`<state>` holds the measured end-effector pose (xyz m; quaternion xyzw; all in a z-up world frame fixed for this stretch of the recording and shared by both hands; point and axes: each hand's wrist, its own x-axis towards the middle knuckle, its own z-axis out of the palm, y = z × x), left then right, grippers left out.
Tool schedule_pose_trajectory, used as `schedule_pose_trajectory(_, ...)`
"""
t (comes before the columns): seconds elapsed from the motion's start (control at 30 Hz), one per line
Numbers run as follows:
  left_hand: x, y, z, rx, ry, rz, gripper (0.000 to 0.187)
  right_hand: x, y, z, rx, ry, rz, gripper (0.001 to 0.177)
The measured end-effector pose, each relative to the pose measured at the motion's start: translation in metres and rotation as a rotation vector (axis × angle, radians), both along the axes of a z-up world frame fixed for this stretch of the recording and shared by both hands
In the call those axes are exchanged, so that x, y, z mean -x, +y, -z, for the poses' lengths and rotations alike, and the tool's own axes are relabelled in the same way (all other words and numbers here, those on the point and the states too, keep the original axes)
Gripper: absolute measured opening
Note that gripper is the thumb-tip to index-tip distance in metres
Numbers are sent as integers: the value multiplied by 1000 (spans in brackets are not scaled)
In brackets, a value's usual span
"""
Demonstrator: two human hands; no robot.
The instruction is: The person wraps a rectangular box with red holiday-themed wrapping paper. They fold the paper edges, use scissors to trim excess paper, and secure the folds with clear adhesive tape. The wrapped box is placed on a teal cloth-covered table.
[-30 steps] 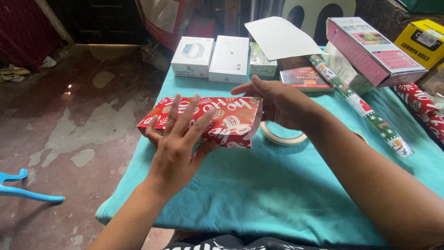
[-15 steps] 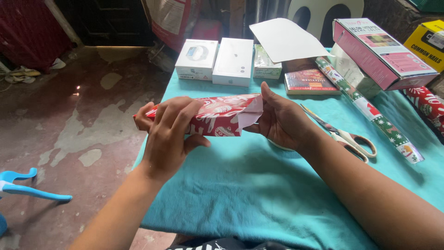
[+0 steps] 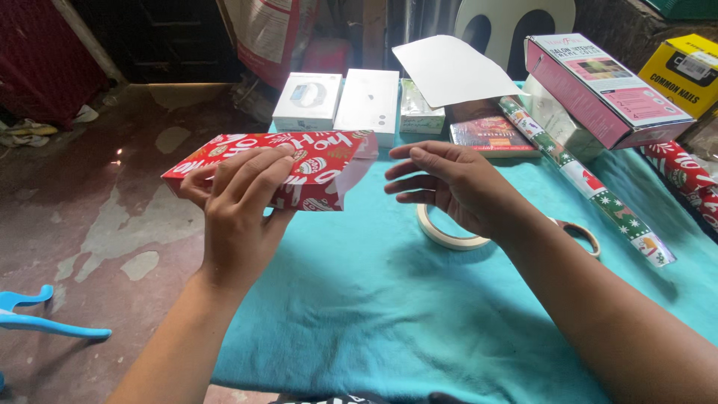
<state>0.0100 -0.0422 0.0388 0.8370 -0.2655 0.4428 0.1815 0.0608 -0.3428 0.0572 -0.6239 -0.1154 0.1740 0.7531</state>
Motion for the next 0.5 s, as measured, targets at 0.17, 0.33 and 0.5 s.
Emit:
schedule_pose_trajectory(0.17, -1, -7, 5, 14, 25, 64, 49, -1, 14, 10, -66, 131, -39, 32)
schedule_pose_trajectory(0.33, 0, -10, 12, 14, 69, 104, 48, -5, 33, 18, -25, 208, 74, 24)
schedule_pose_trajectory(0.5, -2, -9, 19, 46, 100, 80, 50, -2, 33, 15, 48, 159, 89, 24)
